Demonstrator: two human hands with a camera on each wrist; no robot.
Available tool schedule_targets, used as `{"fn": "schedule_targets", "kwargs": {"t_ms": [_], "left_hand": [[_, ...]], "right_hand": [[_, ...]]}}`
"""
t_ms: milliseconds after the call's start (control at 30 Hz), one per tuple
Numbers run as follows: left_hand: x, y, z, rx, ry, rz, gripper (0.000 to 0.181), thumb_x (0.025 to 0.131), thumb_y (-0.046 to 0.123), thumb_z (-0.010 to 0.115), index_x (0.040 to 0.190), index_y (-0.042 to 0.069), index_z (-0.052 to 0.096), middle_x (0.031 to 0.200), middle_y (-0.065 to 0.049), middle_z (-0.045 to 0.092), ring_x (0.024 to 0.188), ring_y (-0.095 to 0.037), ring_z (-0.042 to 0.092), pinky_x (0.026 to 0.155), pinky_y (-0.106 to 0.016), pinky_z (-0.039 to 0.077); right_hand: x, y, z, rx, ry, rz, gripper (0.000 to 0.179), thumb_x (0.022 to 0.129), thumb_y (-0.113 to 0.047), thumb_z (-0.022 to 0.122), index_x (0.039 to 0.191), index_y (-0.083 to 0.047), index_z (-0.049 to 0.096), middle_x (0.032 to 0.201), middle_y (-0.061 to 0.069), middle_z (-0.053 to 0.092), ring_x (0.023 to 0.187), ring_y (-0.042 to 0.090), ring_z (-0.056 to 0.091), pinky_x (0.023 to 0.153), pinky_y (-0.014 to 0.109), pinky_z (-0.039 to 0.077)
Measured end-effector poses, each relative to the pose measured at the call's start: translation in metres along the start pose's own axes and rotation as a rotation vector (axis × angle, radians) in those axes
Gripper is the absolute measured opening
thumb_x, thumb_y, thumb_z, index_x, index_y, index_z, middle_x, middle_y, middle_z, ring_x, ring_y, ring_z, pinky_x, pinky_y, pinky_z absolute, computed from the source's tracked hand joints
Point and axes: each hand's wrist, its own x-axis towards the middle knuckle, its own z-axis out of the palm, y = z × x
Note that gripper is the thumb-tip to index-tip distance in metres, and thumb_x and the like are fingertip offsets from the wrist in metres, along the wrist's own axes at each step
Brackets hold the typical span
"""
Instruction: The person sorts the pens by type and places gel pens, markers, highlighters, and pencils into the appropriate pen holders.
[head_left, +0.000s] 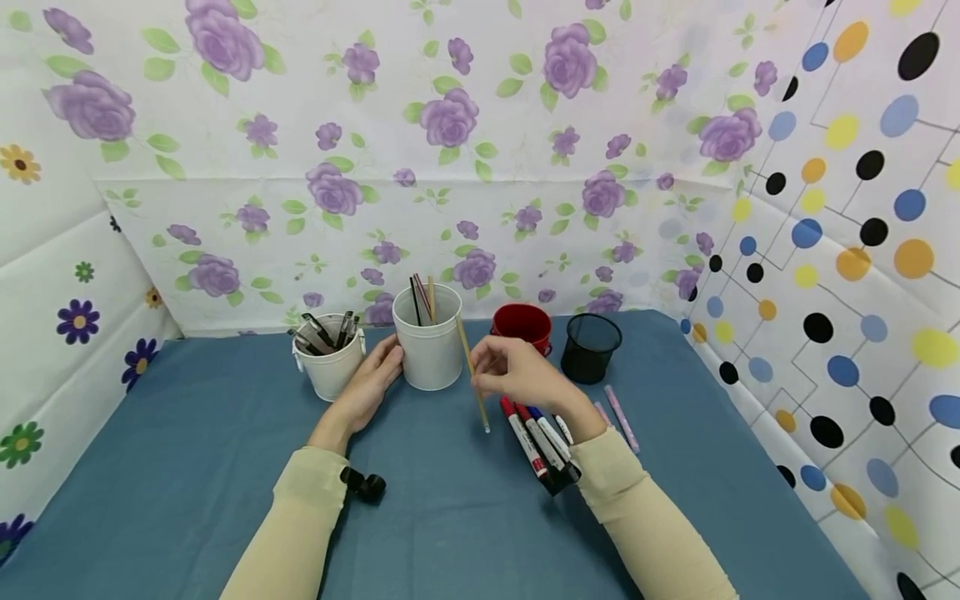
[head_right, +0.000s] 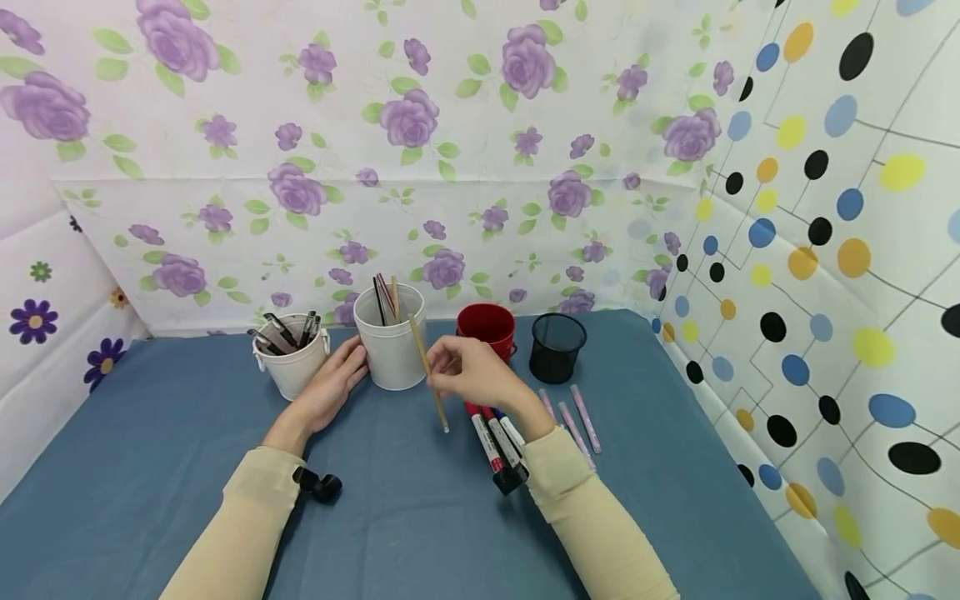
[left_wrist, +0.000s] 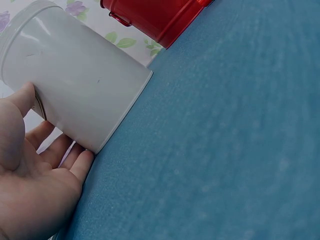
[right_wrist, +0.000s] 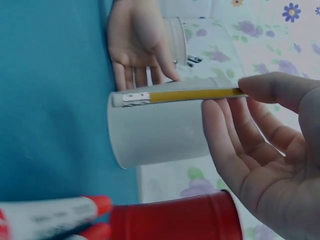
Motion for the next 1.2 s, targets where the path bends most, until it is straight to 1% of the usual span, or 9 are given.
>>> {"fn": "schedule_targets", "kwargs": {"t_ms": [100, 233, 467, 567, 700, 800, 1000, 1100, 1200], "left_hand": [[0.001, -0.001, 0.000, -0.007, 0.003, 0.003, 0.071, 0.117, 0.040, 0.040, 0.171, 0.007, 0.009, 0.177, -0.016, 0.012, 0.164, -0.031, 0.013, 0.135, -0.044, 0.015], [0.000, -0.002, 0.000, -0.006, -0.003, 0.006, 0.071, 0.117, 0.040, 0.040, 0.171, 0.006, 0.009, 0.177, -0.016, 0.011, 0.164, -0.031, 0.012, 0.135, -0.044, 0.014], [-0.001, -0.002, 0.000, -0.007, -0.004, 0.009, 0.071, 0.117, 0.040, 0.040, 0.171, 0.006, 0.009, 0.177, -0.016, 0.011, 0.164, -0.031, 0.012, 0.135, -0.044, 0.014], [-0.001, -0.001, 0.000, -0.008, -0.003, 0.010, 0.070, 0.117, 0.040, 0.040, 0.171, 0.006, 0.010, 0.177, -0.016, 0.011, 0.164, -0.031, 0.012, 0.135, -0.044, 0.014], [-0.001, 0.000, 0.000, -0.010, -0.003, 0.015, 0.070, 0.117, 0.038, 0.039, 0.171, 0.005, 0.010, 0.177, -0.017, 0.012, 0.164, -0.031, 0.012, 0.135, -0.044, 0.014], [-0.001, 0.000, 0.000, -0.007, -0.004, 0.016, 0.070, 0.117, 0.039, 0.039, 0.171, 0.005, 0.009, 0.177, -0.017, 0.011, 0.164, -0.031, 0.012, 0.135, -0.044, 0.014], [-0.001, 0.000, 0.000, -0.002, -0.005, 0.017, 0.071, 0.117, 0.040, 0.039, 0.171, 0.006, 0.008, 0.177, -0.017, 0.010, 0.164, -0.032, 0.011, 0.135, -0.045, 0.014], [-0.001, 0.000, 0.000, -0.001, -0.008, 0.017, 0.071, 0.117, 0.041, 0.040, 0.171, 0.007, 0.008, 0.177, -0.016, 0.010, 0.164, -0.032, 0.011, 0.135, -0.044, 0.015], [-0.001, -0.001, 0.000, -0.001, -0.011, 0.016, 0.071, 0.117, 0.041, 0.040, 0.171, 0.007, 0.009, 0.177, -0.016, 0.010, 0.164, -0.031, 0.011, 0.135, -0.044, 0.015]], "right_hand": [[0.007, -0.008, -0.010, -0.016, 0.043, -0.033, 0.014, 0.102, -0.011, 0.073, 0.114, -0.010, 0.067, 0.104, 0.010, 0.069, 0.088, 0.027, 0.072, 0.081, 0.042, 0.066], [0.019, -0.020, -0.023, -0.022, 0.098, -0.072, 0.013, 0.102, -0.010, 0.073, 0.114, -0.008, 0.068, 0.103, 0.011, 0.070, 0.088, 0.029, 0.073, 0.083, 0.044, 0.066], [0.039, -0.046, -0.042, 0.003, 0.190, -0.078, 0.019, 0.102, -0.011, 0.071, 0.119, -0.004, 0.066, 0.106, 0.012, 0.070, 0.091, 0.027, 0.074, 0.085, 0.039, 0.067], [0.048, -0.057, -0.046, 0.035, 0.223, -0.086, 0.018, 0.102, -0.008, 0.071, 0.118, -0.004, 0.066, 0.107, 0.013, 0.069, 0.093, 0.028, 0.073, 0.086, 0.042, 0.067], [0.062, -0.068, -0.050, 0.068, 0.256, -0.106, 0.018, 0.101, -0.006, 0.071, 0.118, -0.005, 0.066, 0.108, 0.013, 0.069, 0.095, 0.028, 0.073, 0.085, 0.041, 0.067], [0.073, -0.074, -0.050, 0.069, 0.277, -0.119, 0.018, 0.101, -0.006, 0.071, 0.118, -0.006, 0.066, 0.108, 0.012, 0.069, 0.095, 0.028, 0.073, 0.084, 0.038, 0.067], [0.090, -0.080, -0.048, 0.063, 0.340, -0.156, 0.017, 0.102, -0.007, 0.070, 0.119, -0.005, 0.064, 0.108, 0.012, 0.068, 0.093, 0.028, 0.073, 0.081, 0.037, 0.067], [0.097, -0.080, -0.045, 0.057, 0.371, -0.182, 0.018, 0.102, -0.005, 0.070, 0.118, -0.003, 0.065, 0.107, 0.013, 0.068, 0.092, 0.029, 0.074, 0.080, 0.037, 0.068], [0.103, -0.078, -0.042, 0.050, 0.379, -0.206, 0.017, 0.101, -0.004, 0.070, 0.118, -0.002, 0.066, 0.106, 0.014, 0.069, 0.090, 0.029, 0.075, 0.082, 0.042, 0.068]]}}
